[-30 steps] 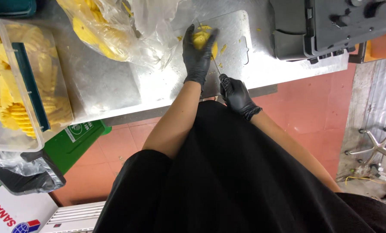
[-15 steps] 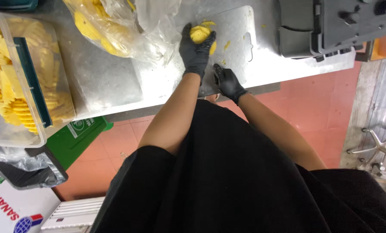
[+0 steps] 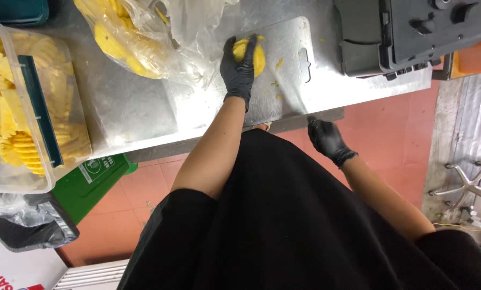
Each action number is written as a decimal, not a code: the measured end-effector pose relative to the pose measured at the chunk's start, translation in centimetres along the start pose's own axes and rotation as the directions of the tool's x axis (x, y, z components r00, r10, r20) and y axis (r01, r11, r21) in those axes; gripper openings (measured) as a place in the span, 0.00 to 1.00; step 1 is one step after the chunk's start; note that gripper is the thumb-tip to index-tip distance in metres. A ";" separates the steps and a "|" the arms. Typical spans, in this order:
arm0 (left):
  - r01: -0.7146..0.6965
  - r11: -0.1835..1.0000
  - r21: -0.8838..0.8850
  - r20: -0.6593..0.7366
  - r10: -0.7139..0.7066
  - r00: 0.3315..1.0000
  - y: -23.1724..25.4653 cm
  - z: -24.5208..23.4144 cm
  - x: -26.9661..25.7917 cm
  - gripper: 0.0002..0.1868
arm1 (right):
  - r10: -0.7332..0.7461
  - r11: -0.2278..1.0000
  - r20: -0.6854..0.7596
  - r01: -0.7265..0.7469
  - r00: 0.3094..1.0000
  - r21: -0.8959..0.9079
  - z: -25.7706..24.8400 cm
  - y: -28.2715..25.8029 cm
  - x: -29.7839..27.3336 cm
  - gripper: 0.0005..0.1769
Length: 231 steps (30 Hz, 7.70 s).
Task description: The recorder is slicing prepared pineapples on a metal counter and placing the slices into a plastic container.
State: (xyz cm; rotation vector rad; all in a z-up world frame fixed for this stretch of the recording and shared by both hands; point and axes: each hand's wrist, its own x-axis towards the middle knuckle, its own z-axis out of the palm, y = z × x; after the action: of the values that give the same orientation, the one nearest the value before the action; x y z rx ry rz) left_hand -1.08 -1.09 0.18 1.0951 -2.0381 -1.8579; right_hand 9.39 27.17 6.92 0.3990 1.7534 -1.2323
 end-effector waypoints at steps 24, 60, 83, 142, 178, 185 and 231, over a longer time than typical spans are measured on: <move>-0.541 0.750 0.380 0.367 0.415 0.833 7.4 -3.8 0.4 0.33 | -0.389 0.853 -0.095 0.319 0.916 -0.413 8.5 -7.6 8.1 0.29; -0.132 0.990 -0.046 -0.190 0.121 0.974 -3.5 0.9 -2.6 0.16 | -0.376 0.921 -0.125 0.356 0.918 -0.157 8.6 -8.9 -0.1 0.31; -0.048 0.962 -0.270 -0.059 0.034 0.998 -5.3 0.9 -1.9 0.23 | -0.292 0.937 -0.117 0.259 0.949 -0.235 10.1 -7.2 1.7 0.33; -0.186 0.670 0.719 -0.498 0.683 0.534 4.3 -53.2 11.8 0.28 | -0.264 0.954 -0.317 0.294 0.911 0.050 4.0 -8.3 -0.3 0.32; -0.647 0.675 0.356 0.311 0.567 0.763 15.0 -4.1 2.6 0.22 | -0.292 0.947 -0.323 0.319 0.900 0.035 -1.6 -6.8 -4.1 0.30; -0.568 0.736 0.367 -0.532 0.667 0.521 10.2 -44.3 10.1 0.16 | -0.376 0.926 -0.217 0.372 0.901 -0.059 2.0 -12.7 0.2 0.33; -0.193 0.519 0.833 -0.121 0.512 0.851 9.3 -49.7 18.5 0.26 | -0.543 0.836 0.105 0.524 0.833 0.163 26.8 -31.5 5.2 0.19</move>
State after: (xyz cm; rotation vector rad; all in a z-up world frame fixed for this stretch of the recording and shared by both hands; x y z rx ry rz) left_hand 10.71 -52.09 12.72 0.9200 -2.6302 -0.4104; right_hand -1.87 -11.27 18.54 -0.1343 1.7159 -1.7281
